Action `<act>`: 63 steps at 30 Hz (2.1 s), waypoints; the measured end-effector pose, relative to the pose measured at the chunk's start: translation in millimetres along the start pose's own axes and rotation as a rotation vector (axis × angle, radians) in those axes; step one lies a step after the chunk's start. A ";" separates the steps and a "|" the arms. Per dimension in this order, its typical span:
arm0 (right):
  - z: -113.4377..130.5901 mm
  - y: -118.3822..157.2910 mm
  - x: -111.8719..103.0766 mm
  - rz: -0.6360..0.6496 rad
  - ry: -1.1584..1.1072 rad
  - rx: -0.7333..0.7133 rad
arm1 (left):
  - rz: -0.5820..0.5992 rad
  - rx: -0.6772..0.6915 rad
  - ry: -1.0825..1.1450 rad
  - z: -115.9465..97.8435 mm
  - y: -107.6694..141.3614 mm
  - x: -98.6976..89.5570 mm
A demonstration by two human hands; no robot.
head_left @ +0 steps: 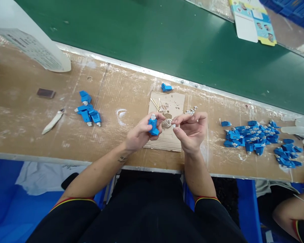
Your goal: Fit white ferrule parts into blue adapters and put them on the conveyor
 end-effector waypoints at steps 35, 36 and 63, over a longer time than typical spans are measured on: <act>10.8 0.8 9.4 0.061 -0.020 -0.099 | 0.107 0.296 -0.716 0.3 13.6 -4.2; 11.2 0.4 9.0 0.070 -0.003 -0.095 | 0.096 0.308 -0.762 -1.8 14.3 -3.3; 16.4 0.5 7.7 0.063 0.065 -0.134 | 0.118 0.445 -1.145 -21.4 19.3 13.9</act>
Point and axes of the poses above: each hand's wrist, its own y-axis away from the middle knuckle, its own x-axis out of the palm, z = x × y, the point moved 8 cm from there along -y, towards the middle knuckle
